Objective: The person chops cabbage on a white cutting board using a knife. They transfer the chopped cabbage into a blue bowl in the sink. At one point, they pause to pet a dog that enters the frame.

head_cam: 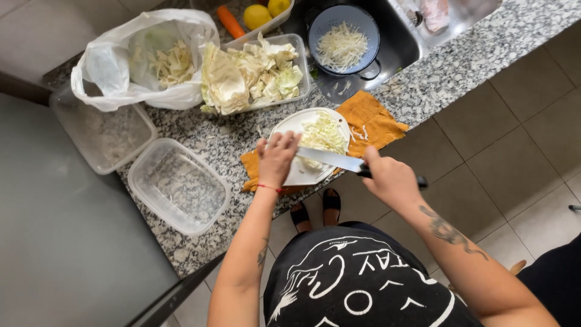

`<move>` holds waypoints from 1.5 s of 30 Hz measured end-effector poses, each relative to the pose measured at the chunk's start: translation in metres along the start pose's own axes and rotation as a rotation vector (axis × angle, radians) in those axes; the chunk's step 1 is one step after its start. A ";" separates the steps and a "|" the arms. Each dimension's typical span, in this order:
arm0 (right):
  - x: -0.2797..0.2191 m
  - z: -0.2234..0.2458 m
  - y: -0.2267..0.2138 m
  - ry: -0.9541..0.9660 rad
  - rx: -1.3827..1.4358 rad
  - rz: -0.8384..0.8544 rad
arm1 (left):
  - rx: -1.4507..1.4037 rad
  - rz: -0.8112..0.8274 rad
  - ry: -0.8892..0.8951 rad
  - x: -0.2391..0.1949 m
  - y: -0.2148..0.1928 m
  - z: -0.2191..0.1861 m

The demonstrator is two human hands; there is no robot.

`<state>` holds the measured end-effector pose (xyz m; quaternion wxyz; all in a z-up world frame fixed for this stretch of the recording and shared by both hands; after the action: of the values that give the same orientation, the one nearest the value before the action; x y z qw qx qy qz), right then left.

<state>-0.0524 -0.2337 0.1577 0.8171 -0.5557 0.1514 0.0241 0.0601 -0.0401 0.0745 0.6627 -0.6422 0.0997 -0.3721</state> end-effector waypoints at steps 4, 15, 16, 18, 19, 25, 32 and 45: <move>-0.025 -0.037 -0.020 0.187 0.075 0.030 | 0.065 0.096 -0.178 -0.007 -0.003 0.038; -0.049 -0.085 -0.042 0.490 0.569 -0.299 | 0.160 0.216 -0.203 -0.037 0.041 0.046; -0.048 -0.085 -0.043 0.493 0.569 -0.296 | 0.159 0.220 -0.201 -0.038 0.034 0.043; -0.042 -0.087 -0.051 0.481 0.617 -0.340 | 0.005 0.380 -0.266 -0.040 0.032 0.042; -0.039 -0.093 -0.051 0.478 0.620 -0.338 | 0.008 0.381 -0.268 -0.043 0.030 0.039; 0.015 -0.133 -0.074 0.380 0.641 -0.331 | 0.166 0.188 -0.330 0.000 -0.010 0.017; 0.123 -0.186 -0.119 0.043 0.587 -0.315 | 0.368 0.182 -0.390 0.127 -0.026 -0.024; 0.227 -0.230 -0.143 -0.162 0.553 0.003 | 0.323 0.293 -0.666 0.163 0.013 -0.102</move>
<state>0.1432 -0.5276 0.1469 0.9469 -0.3080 0.0876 0.0274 0.1177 -0.2218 0.1028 0.7973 -0.5942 -0.0900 -0.0561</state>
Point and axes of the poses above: each hand's wrist, its own x-axis towards the middle knuckle, its own y-axis out of the palm, z = x × y, the point moved 7 cm from there along x, towards the middle knuckle, and after that the axes turned 14 degrees about x, right-handed, at the moved point
